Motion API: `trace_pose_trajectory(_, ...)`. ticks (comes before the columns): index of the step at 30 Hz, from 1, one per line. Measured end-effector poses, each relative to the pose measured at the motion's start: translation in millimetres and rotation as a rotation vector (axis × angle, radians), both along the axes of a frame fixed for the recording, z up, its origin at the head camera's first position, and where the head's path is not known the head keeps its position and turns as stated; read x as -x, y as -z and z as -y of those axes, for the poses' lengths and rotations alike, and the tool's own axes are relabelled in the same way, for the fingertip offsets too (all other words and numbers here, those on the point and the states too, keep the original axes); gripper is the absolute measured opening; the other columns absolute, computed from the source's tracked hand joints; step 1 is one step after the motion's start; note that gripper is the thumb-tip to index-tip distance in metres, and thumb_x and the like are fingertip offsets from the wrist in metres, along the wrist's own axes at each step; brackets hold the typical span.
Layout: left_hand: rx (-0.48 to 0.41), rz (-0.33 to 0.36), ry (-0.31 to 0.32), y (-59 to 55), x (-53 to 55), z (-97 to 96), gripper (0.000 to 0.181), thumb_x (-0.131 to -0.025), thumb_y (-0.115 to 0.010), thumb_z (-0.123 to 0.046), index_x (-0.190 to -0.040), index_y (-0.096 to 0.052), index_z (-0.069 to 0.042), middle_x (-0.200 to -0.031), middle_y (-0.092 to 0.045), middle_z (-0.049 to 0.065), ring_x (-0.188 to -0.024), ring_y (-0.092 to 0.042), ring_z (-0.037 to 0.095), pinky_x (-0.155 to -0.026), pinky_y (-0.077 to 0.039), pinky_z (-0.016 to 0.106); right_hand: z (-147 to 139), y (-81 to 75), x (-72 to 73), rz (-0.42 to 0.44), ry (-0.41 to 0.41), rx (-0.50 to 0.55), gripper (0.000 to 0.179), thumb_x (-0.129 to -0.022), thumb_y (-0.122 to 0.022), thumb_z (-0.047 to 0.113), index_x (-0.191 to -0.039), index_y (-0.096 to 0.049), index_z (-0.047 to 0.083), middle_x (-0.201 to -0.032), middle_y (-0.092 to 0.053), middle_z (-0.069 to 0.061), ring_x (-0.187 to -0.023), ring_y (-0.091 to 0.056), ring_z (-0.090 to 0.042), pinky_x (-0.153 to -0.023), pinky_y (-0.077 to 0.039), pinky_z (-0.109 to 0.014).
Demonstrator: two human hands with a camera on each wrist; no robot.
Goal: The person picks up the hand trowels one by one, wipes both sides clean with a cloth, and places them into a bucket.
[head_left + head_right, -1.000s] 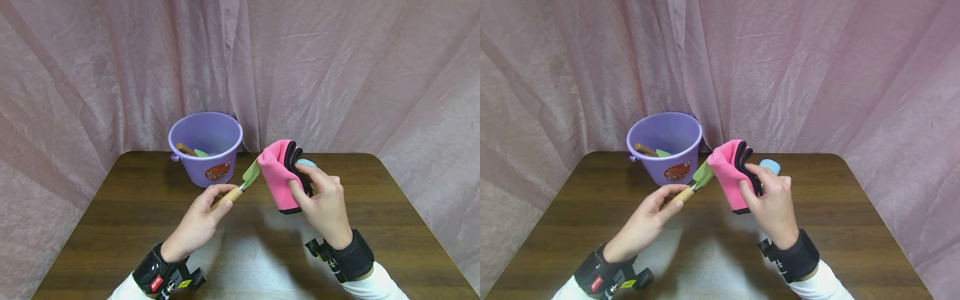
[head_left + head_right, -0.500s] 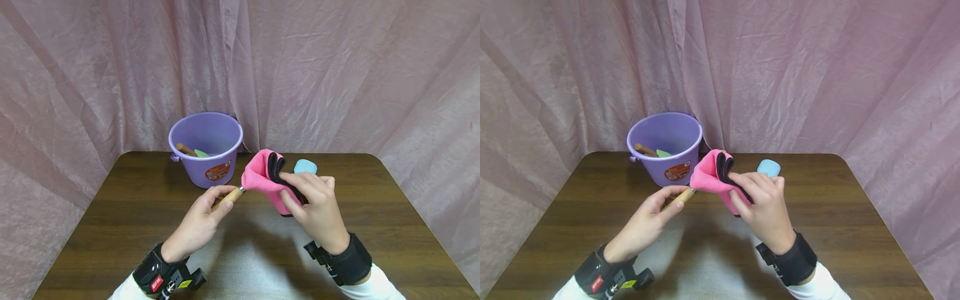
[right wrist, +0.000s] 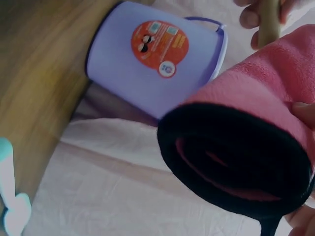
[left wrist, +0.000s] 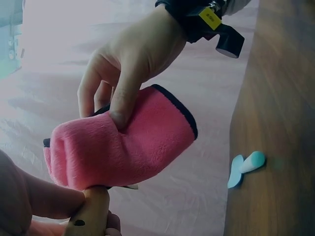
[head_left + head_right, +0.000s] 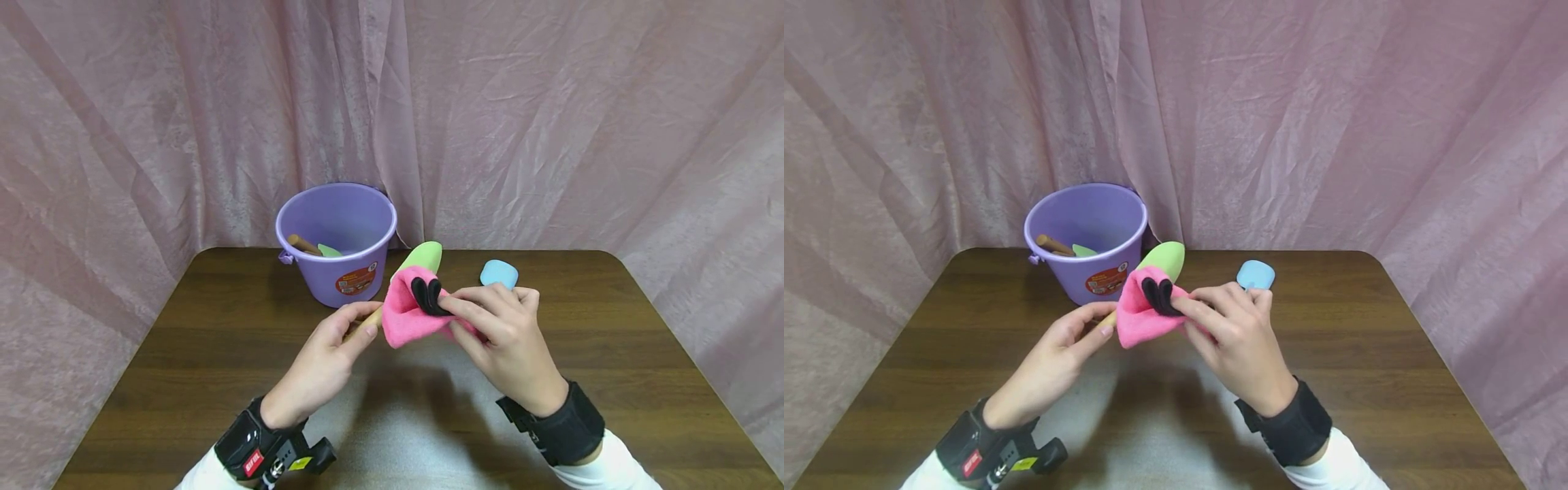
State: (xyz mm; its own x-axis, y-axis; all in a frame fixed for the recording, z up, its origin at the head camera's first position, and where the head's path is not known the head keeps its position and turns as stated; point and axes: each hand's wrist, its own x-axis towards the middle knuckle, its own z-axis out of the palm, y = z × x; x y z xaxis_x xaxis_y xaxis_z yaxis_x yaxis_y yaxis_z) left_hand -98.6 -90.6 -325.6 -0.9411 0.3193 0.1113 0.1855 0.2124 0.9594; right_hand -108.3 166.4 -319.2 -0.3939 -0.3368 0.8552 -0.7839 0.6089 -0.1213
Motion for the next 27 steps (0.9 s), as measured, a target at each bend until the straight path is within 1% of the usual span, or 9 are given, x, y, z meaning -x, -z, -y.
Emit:
trace_pose_trajectory(5,-0.004,0.011,0.013,-0.5,-0.9,0.3,0.029,-0.103,-0.055,-0.018,-0.130,-0.061,-0.011,-0.123,-0.063,-0.001,-0.115,-0.056,0.019,-0.100,-0.041,0.045,-1.0,-4.2,-0.1,-0.069,0.053,-0.012,0.031,-0.083,-0.065,0.004,-0.108,-0.077,0.017,-0.095,-0.068,-0.001,-0.077,-0.055,-0.020,-0.070,-0.026,-0.046)
trace_pose_trajectory(9,-0.001,0.018,0.009,-0.2,-1.5,0.1,0.030,-0.103,-0.055,-0.020,-0.131,-0.062,-0.012,-0.123,-0.063,0.001,-0.114,-0.055,0.021,-0.099,-0.040,0.046,-2.2,-5.0,0.3,-0.094,0.093,-0.005,0.032,-0.084,-0.062,0.005,-0.110,-0.077,0.017,-0.094,-0.069,-0.001,-0.078,-0.056,-0.021,-0.069,-0.026,-0.047)
trace_pose_trajectory(13,0.010,0.020,0.005,0.1,-1.9,-0.1,0.030,-0.103,-0.055,-0.019,-0.132,-0.062,-0.013,-0.124,-0.062,0.000,-0.111,-0.054,0.023,-0.096,-0.041,0.045,-3.7,-4.7,1.5,-0.102,0.133,0.015,0.035,-0.083,-0.061,0.004,-0.110,-0.077,0.018,-0.094,-0.069,-0.001,-0.078,-0.057,-0.022,-0.069,-0.027,-0.049)
trace_pose_trajectory(16,0.031,0.017,0.001,-0.3,-2.4,0.0,0.030,-0.102,-0.055,-0.017,-0.132,-0.061,-0.014,-0.121,-0.062,0.000,-0.107,-0.054,0.021,-0.093,-0.041,0.044,-5.8,-3.9,2.8,-0.094,0.161,0.035,0.034,-0.083,-0.063,0.004,-0.110,-0.077,0.018,-0.095,-0.070,-0.001,-0.079,-0.057,-0.023,-0.070,-0.027,-0.050)
trace_pose_trajectory(20,0.050,0.016,0.000,-0.9,-3.2,0.3,0.030,-0.102,-0.055,-0.015,-0.132,-0.061,-0.016,-0.117,-0.062,0.000,-0.102,-0.054,0.021,-0.091,-0.042,0.043,-9.4,-2.5,4.8,-0.072,0.191,0.066,0.032,-0.081,-0.071,0.006,-0.110,-0.078,0.017,-0.096,-0.071,-0.002,-0.080,-0.057,-0.023,-0.072,-0.026,-0.051)
trace_pose_trajectory(23,0.056,0.012,0.000,-1.2,-3.7,0.6,0.030,-0.102,-0.055,-0.015,-0.132,-0.061,-0.017,-0.118,-0.062,-0.001,-0.102,-0.054,0.022,-0.091,-0.042,0.043,-12.0,-1.4,6.2,-0.052,0.212,0.088,0.032,-0.079,-0.075,0.007,-0.110,-0.077,0.016,-0.096,-0.071,-0.003,-0.082,-0.058,-0.023,-0.074,-0.026,-0.053)
trace_pose_trajectory(27,0.055,0.001,0.005,-1.4,-4.1,1.0,0.030,-0.102,-0.056,-0.017,-0.131,-0.061,-0.018,-0.119,-0.062,-0.003,-0.104,-0.055,0.022,-0.092,-0.042,0.043,-15.3,-0.1,8.1,-0.022,0.240,0.111,0.029,-0.080,-0.073,0.006,-0.108,-0.077,0.013,-0.097,-0.071,-0.004,-0.082,-0.058,-0.023,-0.075,-0.025,-0.054)
